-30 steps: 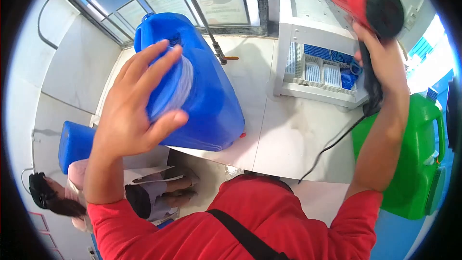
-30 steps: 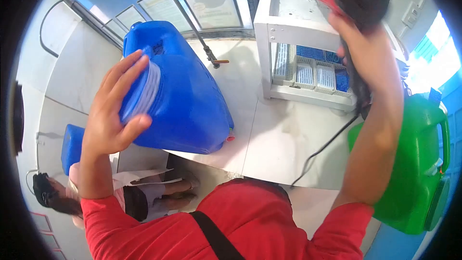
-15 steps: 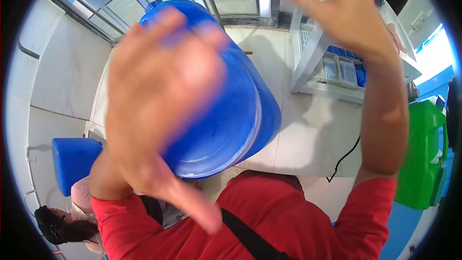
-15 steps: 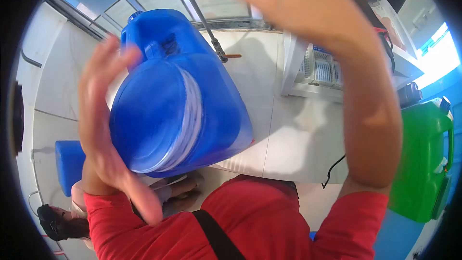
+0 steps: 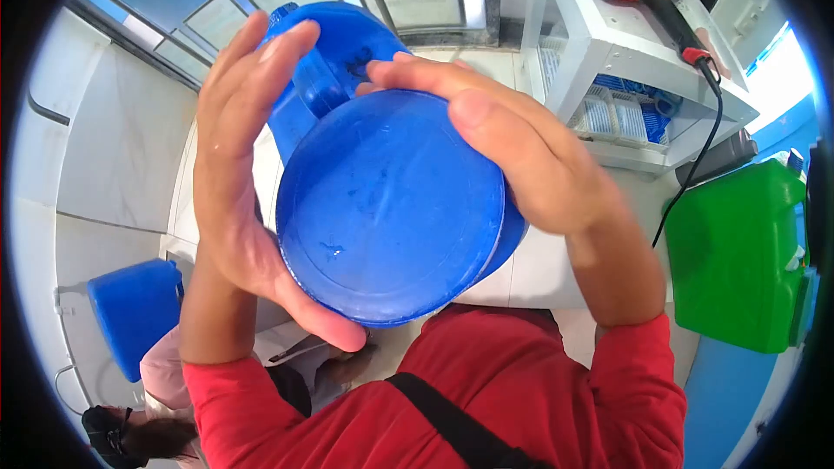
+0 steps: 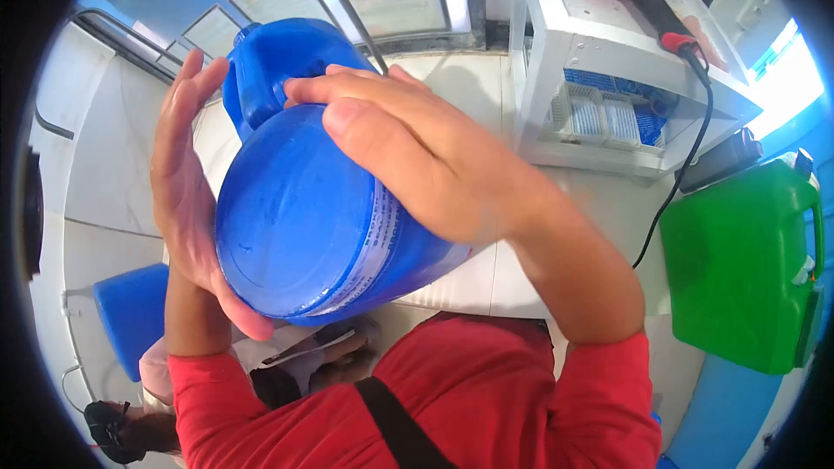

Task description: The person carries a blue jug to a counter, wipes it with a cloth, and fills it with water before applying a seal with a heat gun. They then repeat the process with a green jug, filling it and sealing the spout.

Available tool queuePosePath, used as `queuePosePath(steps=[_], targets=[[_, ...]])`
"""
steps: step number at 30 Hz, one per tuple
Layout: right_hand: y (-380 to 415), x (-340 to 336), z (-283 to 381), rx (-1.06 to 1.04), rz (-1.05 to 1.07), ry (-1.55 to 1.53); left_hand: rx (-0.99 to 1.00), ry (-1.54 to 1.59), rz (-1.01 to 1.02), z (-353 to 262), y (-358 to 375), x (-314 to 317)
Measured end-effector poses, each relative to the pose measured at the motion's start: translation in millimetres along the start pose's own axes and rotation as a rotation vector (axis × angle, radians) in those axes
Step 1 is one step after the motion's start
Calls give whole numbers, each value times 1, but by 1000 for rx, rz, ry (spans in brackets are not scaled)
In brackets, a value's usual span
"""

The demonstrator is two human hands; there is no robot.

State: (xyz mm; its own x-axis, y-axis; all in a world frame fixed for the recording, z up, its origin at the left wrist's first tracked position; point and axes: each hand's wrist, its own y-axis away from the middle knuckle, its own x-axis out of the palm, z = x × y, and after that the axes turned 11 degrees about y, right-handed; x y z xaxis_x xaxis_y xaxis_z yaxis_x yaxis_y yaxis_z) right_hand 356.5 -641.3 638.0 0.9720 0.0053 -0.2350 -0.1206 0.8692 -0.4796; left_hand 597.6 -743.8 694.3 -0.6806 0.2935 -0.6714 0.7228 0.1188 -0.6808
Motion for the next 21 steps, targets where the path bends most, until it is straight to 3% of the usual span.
queuePosePath(steps=[2, 5, 6, 7, 8, 10, 11, 13, 17, 21], targets=[[9, 5, 5, 11, -100, -38, 31, 31, 61, 6, -2, -3], [15, 1, -5, -78, -4, 129, -35, 52, 60, 32, 3, -11], [25, 8, -15, -91, -117, 24, -67, 136, 7, 41, 3, -14], [38, 16, -28, -104, -234, -77, -11, 31, -55, 59, 2, -12], [58, 29, -48, 52, -313, -191, 67, -226, -7, 68, -7, -18], [108, 59, -97, 427, -416, -263, 205, -391, -16, 81, -27, -8], [131, 70, -110, 648, -440, -223, 218, -377, -14, 82, -30, 0], [159, 93, -96, 772, -579, -459, 78, -376, 31, 83, -34, 22], [190, 94, -109, 717, -616, -731, 56, -283, 19, 63, -44, 39], [247, 100, -88, 618, -665, -598, 107, -273, 78, 18, -32, 45]])
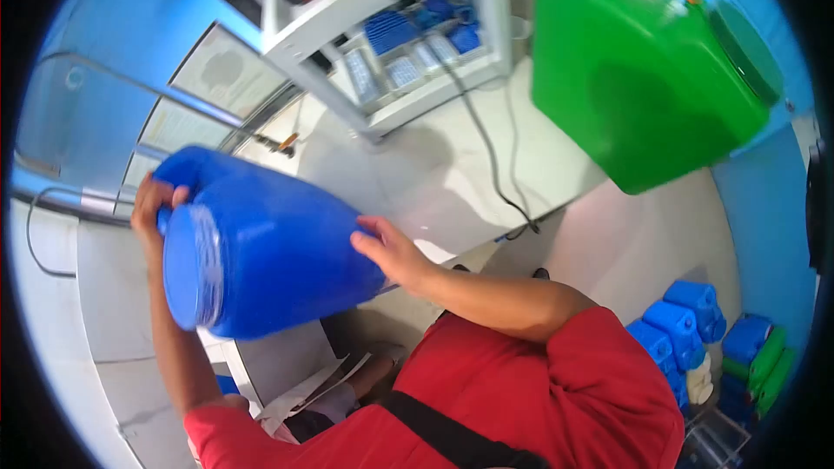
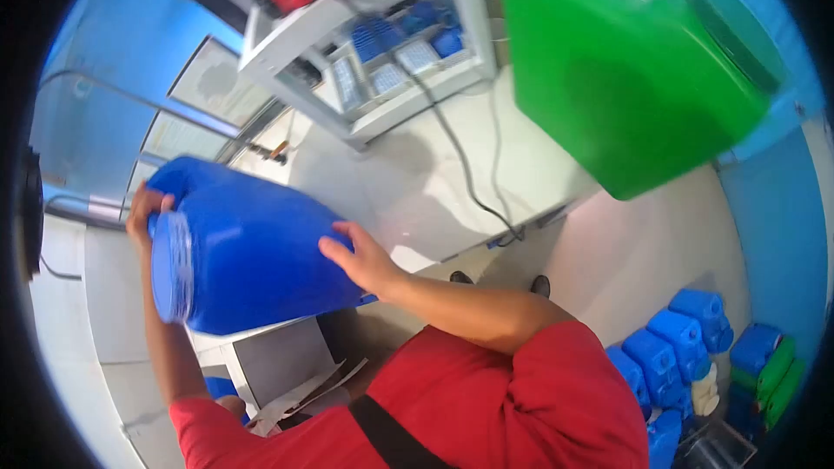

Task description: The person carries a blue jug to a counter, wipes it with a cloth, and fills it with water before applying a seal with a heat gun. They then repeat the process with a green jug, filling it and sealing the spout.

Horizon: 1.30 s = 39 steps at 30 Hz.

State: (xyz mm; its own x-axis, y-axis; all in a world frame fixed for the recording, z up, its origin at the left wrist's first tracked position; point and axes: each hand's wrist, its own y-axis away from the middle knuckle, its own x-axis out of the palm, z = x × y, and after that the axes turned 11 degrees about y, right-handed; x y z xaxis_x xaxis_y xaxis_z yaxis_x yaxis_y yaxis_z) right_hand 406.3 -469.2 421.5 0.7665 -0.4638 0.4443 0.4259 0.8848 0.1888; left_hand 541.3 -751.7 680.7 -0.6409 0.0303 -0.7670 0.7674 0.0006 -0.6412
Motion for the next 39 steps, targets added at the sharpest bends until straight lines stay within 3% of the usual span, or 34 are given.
queuePosePath(steps=[5, 7, 9, 10, 12, 13, 14, 15, 16, 17, 19, 21, 22, 23, 24, 25, 26, 28, 29, 30, 32, 34, 36, 39], targets=[[88, -80, 8, -76, 152, 113, -8, -264, 191, -138, 14, -28], [113, -99, -2, -68, 46, 246, -131, -260, 363, -207, 6, -40], [132, -104, -8, -190, -200, 537, -307, -257, 631, -272, -5, -45], [139, -113, -9, -286, -271, 449, -380, -148, 689, -300, -8, -42], [149, -137, -14, -260, -218, 360, -540, 125, 749, -338, -13, -24], [154, -155, -21, -227, -151, 276, -608, 224, 923, -340, -16, -14], [154, -174, -44, -219, -114, 346, -838, 425, 1085, -331, -8, -1], [150, -193, -69, -229, -150, 330, -789, 600, 1284, -308, 22, 18], [148, -220, -92, -128, -91, 505, -948, 709, 1312, -318, 45, 49], [158, -241, -107, -10, -24, 666, -875, 757, 1430, -315, 85, 84], [201, -292, -105, 165, -67, 1179, -909, 521, 1554, -381, 106, 160], [264, -385, -118, 125, -45, 1006, -626, 546, 1376, -416, 214, 241], [306, -443, -138, 160, -175, 795, -710, 489, 1476, -443, 236, 286], [364, -488, -114, 402, -329, 535, -691, 462, 1529, -458, 269, 335], [426, -563, -177, 417, -506, 768, -678, 438, 1579, -468, 300, 383], [504, -583, -139, 586, -761, 438, -668, 439, 1601, -480, 317, 428], [595, -643, -172, 784, -773, 972, -705, 464, 1655, -495, 328, 473], [746, -659, -131, 1054, -1030, 1035, -729, 488, 1735, -536, 333, 551], [819, -670, -131, 1221, -1102, 870, -815, 371, 1850, -555, 324, 587], [876, -661, -128, 1272, -1217, 972, -902, 250, 1950, -579, 319, 625], [976, -636, -146, 1613, -1231, 1041, -801, 322, 2000, -618, 321, 692], [999, -611, -151, 1819, -1191, 890, -787, 256, 1926, -657, 293, 742], [1017, -587, -210, 1713, -1145, 874, -691, 322, 1882, -679, 260, 796], [968, -553, -271, 1247, -1279, 430, -715, 488, 1777, -718, 207, 895]])
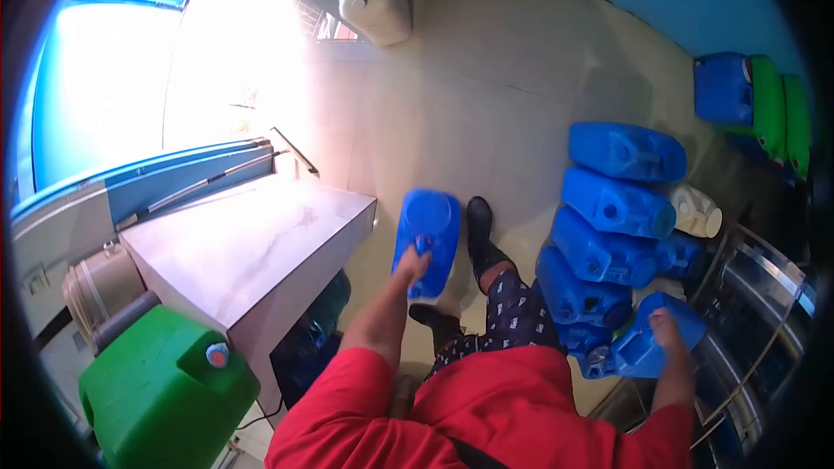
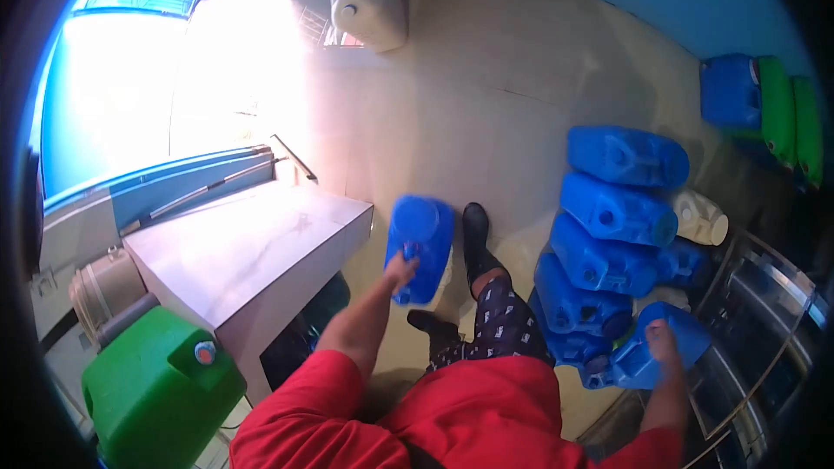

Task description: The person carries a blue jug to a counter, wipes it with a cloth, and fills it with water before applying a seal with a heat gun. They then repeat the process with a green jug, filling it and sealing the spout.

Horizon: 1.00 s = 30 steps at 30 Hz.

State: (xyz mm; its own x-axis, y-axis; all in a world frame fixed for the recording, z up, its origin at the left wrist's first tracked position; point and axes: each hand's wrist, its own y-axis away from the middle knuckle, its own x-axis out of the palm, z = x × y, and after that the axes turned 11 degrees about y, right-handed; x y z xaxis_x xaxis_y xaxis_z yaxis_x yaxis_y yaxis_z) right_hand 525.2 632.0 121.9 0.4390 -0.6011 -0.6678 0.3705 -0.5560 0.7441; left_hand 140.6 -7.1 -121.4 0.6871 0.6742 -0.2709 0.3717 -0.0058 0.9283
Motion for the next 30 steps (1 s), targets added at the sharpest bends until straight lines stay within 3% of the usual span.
queuePosePath(steps=[1, 2, 4, 5, 6, 8, 10, 13, 15, 17, 18, 19, 20, 21, 22, 24, 26, 28, 30], targets=[[8, 22, 9, -4, 59, -152, 8, 51, 6, -51, -16, -15], [18, 30, 23, -28, 138, -80, 38, 63, -68, -83, -50, -20], [42, 47, 56, 2, 294, -3, 277, 58, -203, -144, -81, -38], [48, 47, 73, 55, 358, 2, 413, 272, -174, -158, -122, -43], [47, 64, 79, 37, 338, -102, 655, 289, -314, -196, -126, -47], [34, 85, 86, -31, 357, -170, 773, 535, -253, -313, 37, -87], [4, 86, 139, -231, 434, 60, 983, 359, -162, -343, 181, -120], [-46, 70, 240, -375, 324, 128, 1320, 141, -151, -329, 402, -191], [-79, 52, 317, -580, 265, 125, 1466, 132, -267, -294, 527, -237], [-84, 35, 402, -764, 94, 50, 1540, 114, -806, -253, 639, -262], [-76, 15, 436, -878, 52, -8, 1496, -45, -1230, -242, 692, -275], [-57, -5, 485, -979, 1, -76, 1378, -174, -1640, -230, 742, -299], [-17, -25, 531, -1081, 13, -111, 1187, -207, -1915, -213, 785, -329], [23, -45, 570, -1190, 16, -212, 842, -304, -2008, -210, 814, -355], [71, -62, 606, -1316, -4, -286, 496, -212, -1910, -163, 837, -412], [165, -93, 660, -1599, -62, -327, -211, -22, -1434, -118, 835, -481], [281, -104, 692, -1812, -85, -482, 223, 571, -1130, -31, 772, -510], [357, -90, 698, -1898, -99, -494, 781, 979, -917, -21, 749, -478], [415, -66, 706, -1991, -289, -580, 910, 1201, -711, 1, 751, -468]])
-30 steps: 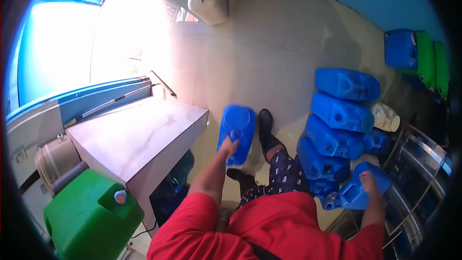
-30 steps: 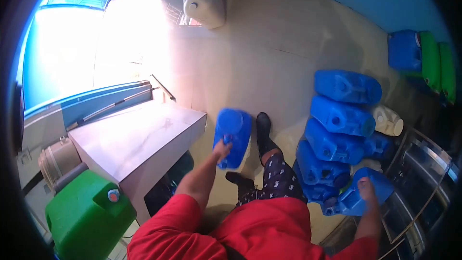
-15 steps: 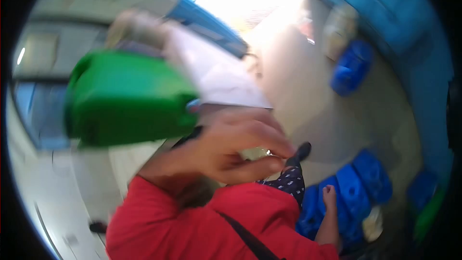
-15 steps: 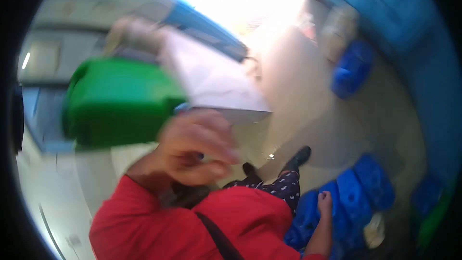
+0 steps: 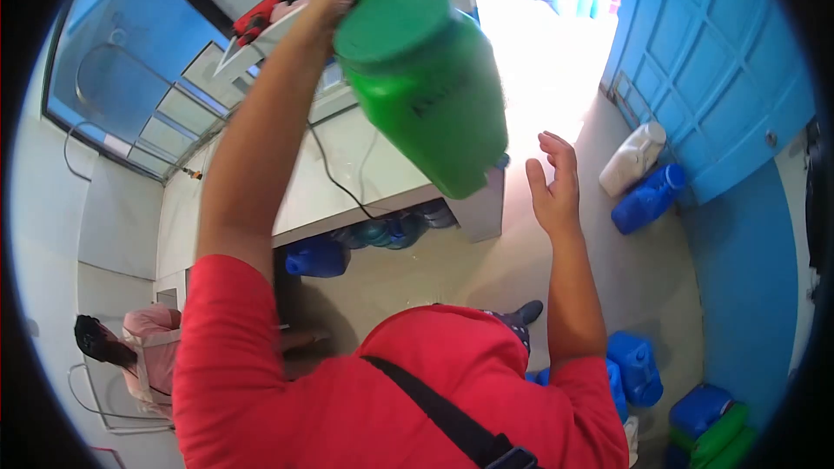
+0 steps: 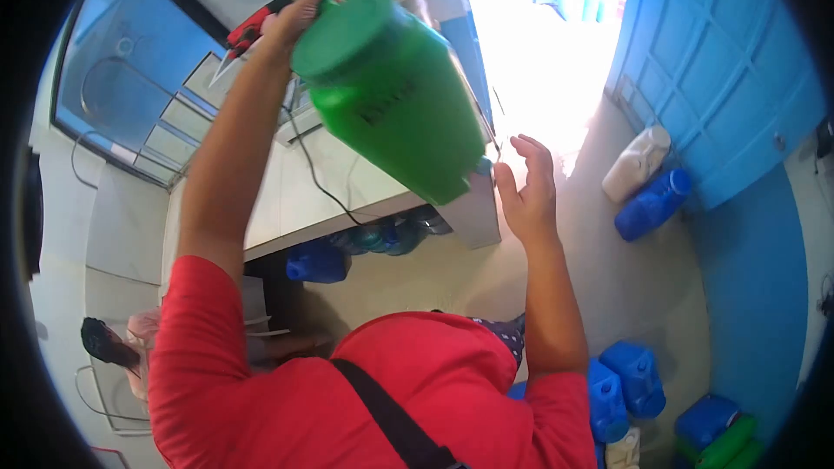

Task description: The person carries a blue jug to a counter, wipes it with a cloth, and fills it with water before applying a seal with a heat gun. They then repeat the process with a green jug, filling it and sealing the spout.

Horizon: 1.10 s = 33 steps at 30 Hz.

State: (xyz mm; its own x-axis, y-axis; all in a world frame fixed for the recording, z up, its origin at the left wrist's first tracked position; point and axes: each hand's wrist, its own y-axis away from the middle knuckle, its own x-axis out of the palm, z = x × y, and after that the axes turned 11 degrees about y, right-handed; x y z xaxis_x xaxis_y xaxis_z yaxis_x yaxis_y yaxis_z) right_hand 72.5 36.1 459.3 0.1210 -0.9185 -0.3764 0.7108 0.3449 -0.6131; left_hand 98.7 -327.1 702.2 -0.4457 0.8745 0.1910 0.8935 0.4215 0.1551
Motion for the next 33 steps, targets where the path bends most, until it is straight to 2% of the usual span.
queuePosePath(steps=[1, 2, 3, 4, 5, 7, 8, 10, 13, 16, 18, 20, 22, 23, 25, 26, 27, 28, 29, 31, 32, 33], targets=[[5, 16, 14, 21, -26, -12, 97, 43, -204, -2, 41, 23], [9, 23, 29, -7, -27, -18, 122, 124, -83, 1, 62, 16], [15, 29, 50, -75, -113, -59, 219, 247, -49, 5, 93, 10], [20, 34, 67, -136, -199, -104, 211, 333, -12, 3, 129, -1], [23, 41, 82, -151, -197, -111, 201, 416, 26, -1, 164, -13], [28, 55, 116, -211, -354, -189, 255, 551, 279, -18, 228, -48], [24, 61, 134, -220, -342, -196, 261, 659, 328, -29, 248, -71], [18, 79, 169, -335, -242, -199, 287, 765, 400, -53, 290, -107], [18, 125, 204, -463, -119, -361, 444, 813, 300, -74, 350, -136], [2, 151, 236, -435, 252, -420, 570, 679, 184, -78, 398, -158], [-7, 176, 237, -383, 340, -449, 556, 567, 162, -73, 416, -174], [-19, 198, 242, -334, 442, -478, 787, 528, -133, -53, 418, -179], [-37, 216, 251, -52, 707, -566, 906, 105, -313, -29, 389, -187], [-47, 232, 248, -57, 737, -582, 907, -16, -466, -11, 366, -179], [-66, 273, 239, 185, 1056, -728, 904, -93, -470, 31, 325, -180], [-77, 294, 236, 186, 1080, -743, 905, -264, -473, 50, 306, -183], [-86, 313, 233, 289, 1306, -657, 819, -369, -507, 65, 294, -181], [-93, 334, 230, 388, 1527, -557, 822, -478, -449, 86, 281, -192], [-90, 364, 219, 383, 1588, -457, 832, -532, -456, 102, 268, -196], [-99, 394, 219, 390, 1663, -471, 821, -586, -480, 121, 253, -206], [-98, 405, 221, 390, 1716, -476, 788, -744, -475, 125, 246, -215], [-90, 410, 225, 234, 1478, -556, 752, -902, -463, 126, 240, -224]])
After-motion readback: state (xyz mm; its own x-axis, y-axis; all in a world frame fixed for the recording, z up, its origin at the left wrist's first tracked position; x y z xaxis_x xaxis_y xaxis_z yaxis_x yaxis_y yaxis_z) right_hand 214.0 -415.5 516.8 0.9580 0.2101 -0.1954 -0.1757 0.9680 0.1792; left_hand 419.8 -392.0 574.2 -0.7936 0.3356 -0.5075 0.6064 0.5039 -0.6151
